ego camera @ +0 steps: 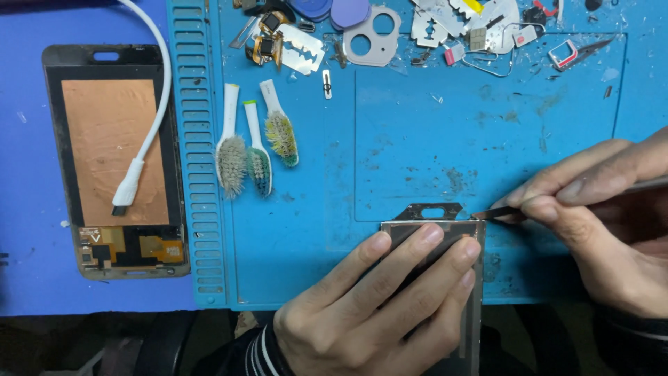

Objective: Scraping adhesive from a phone screen component and then cleaning the surface using a spray liquid and a cloth.

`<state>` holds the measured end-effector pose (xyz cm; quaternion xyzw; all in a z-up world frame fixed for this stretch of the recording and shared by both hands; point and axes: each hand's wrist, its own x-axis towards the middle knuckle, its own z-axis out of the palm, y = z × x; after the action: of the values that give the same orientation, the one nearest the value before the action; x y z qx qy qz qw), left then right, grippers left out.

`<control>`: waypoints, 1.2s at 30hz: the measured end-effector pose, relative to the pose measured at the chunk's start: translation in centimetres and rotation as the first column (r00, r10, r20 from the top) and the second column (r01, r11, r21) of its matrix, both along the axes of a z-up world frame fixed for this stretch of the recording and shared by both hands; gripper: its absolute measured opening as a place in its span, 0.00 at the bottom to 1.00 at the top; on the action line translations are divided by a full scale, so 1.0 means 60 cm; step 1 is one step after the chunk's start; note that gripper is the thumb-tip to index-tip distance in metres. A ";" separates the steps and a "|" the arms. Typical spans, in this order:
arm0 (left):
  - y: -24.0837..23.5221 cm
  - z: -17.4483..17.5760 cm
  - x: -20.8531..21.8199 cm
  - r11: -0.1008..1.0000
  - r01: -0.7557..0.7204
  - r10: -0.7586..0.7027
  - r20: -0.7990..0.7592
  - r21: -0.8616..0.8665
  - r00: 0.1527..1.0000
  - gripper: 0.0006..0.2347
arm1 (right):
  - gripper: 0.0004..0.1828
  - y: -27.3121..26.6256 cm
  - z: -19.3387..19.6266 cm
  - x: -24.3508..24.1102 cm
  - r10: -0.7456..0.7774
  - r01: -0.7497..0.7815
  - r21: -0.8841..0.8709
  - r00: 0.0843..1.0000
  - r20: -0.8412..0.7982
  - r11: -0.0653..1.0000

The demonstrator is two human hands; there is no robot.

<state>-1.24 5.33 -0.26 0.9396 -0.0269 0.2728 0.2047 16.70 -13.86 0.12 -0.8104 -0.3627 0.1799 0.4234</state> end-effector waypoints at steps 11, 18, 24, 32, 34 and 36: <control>0.002 0.003 0.005 1.000 0.010 -0.010 0.007 0.024 1.000 0.08 | 0.16 -0.012 -0.006 0.004 -0.011 0.011 0.005 1.000 -0.001 1.000; 0.008 0.011 0.003 0.999 0.037 -0.037 -0.014 0.022 0.999 0.07 | 0.17 0.008 0.013 0.002 0.013 -0.013 -0.035 1.000 -0.004 0.999; 0.009 0.008 -0.001 0.999 0.051 -0.051 -0.012 0.014 0.999 0.07 | 0.14 0.000 0.004 0.001 -0.001 0.001 -0.002 1.000 -0.015 1.000; 0.011 0.017 0.000 0.999 0.042 -0.042 -0.011 0.027 0.999 0.07 | 0.18 0.008 0.007 0.001 0.010 -0.007 0.049 0.998 -0.060 0.999; 0.008 0.020 0.001 0.998 0.059 -0.059 -0.016 0.008 0.998 0.06 | 0.18 0.007 0.013 0.003 0.025 -0.020 0.063 0.997 -0.076 0.998; 0.008 0.020 0.001 0.998 0.047 -0.047 -0.019 0.039 0.999 0.06 | 0.18 0.001 0.011 0.010 0.027 -0.027 0.012 1.000 -0.012 1.000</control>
<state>-1.18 5.81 0.94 0.9450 -0.0526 0.2588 0.1928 17.29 -13.81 0.80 -0.8016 -0.3721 0.1885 0.4282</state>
